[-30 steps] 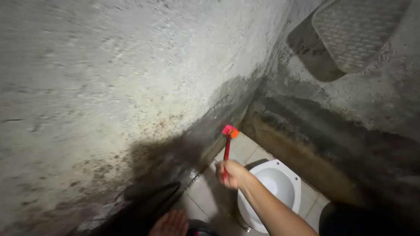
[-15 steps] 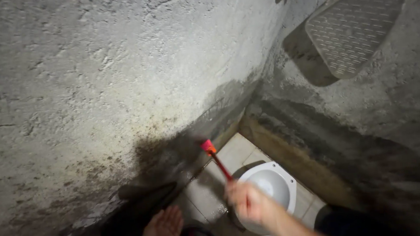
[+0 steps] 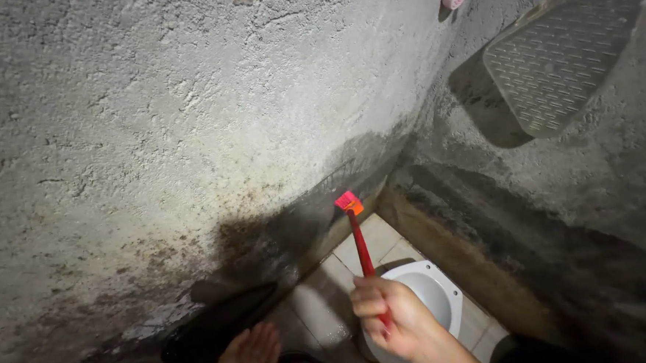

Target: The person scrubs a stained concrete wall with a long-handled brush, applies cleaning agents from bottles, and rinses the area with water from a tap using a red scoop. The person also handles a white basin and a black bucket during the process.

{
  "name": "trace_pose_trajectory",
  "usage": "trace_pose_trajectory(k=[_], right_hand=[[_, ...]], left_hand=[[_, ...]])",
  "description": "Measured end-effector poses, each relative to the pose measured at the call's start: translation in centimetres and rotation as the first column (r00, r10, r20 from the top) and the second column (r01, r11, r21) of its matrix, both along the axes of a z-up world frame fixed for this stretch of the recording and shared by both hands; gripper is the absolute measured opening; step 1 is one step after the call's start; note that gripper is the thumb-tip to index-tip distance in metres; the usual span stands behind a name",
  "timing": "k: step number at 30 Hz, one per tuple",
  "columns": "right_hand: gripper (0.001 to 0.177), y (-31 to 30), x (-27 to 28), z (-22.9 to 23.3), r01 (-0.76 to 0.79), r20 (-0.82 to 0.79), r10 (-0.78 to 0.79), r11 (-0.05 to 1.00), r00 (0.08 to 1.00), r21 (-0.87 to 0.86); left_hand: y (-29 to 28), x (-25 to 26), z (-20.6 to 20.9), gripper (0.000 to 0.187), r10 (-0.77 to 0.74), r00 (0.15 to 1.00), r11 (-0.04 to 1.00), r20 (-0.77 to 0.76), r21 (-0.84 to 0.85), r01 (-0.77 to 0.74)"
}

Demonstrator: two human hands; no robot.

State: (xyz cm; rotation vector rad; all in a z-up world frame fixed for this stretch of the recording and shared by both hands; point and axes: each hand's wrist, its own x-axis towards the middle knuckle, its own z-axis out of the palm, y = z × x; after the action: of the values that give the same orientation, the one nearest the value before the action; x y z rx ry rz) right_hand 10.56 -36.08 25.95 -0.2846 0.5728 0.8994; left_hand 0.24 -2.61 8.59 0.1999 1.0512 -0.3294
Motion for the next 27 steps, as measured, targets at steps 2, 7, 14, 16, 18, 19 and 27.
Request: trace_pose_trajectory(k=[2,7,14,16,18,19,27], right_hand=[[0.027,0.7,2.9,-3.5,0.054,0.181,-0.019,0.980,0.983,-0.193],[0.017,2.7,11.6,-14.3,-0.035,0.070,0.069,0.916,0.995,-0.400],[0.023,9.0,-10.6,-7.3,-0.254,0.065,0.345,0.793,0.936,-0.553],[0.023,10.8,-14.0,-6.0,-0.306,0.164,0.476,0.756,0.864,-0.579],[0.025,12.5,-12.9,-6.8,-0.280,0.243,0.336,0.930,0.910,-0.237],[0.027,13.3,-11.0,-7.7,-0.259,0.262,0.263,0.965,0.929,-0.048],[0.021,22.7,-7.0,-7.1,-0.209,-0.005,0.210,0.967,0.978,-0.148]], left_hand=[[0.1,-0.7,-0.3,0.030,0.015,1.000,1.000,-0.024,0.011,-0.014],[-0.4,-2.1,-1.4,0.029,0.047,0.996,0.999,0.076,0.015,-0.048],[1.0,-6.0,-1.3,0.027,0.099,0.991,0.995,0.093,-0.031,-0.096],[1.9,-7.5,-1.2,0.028,0.109,0.994,0.993,0.021,0.040,-0.110],[3.5,-9.8,-1.1,0.025,0.133,0.976,0.990,0.171,-0.066,-0.123],[4.3,-11.0,-1.0,0.023,0.158,0.956,0.984,0.246,-0.118,-0.132],[10.2,-19.8,1.4,0.020,0.199,0.953,0.978,0.227,0.022,-0.209]])
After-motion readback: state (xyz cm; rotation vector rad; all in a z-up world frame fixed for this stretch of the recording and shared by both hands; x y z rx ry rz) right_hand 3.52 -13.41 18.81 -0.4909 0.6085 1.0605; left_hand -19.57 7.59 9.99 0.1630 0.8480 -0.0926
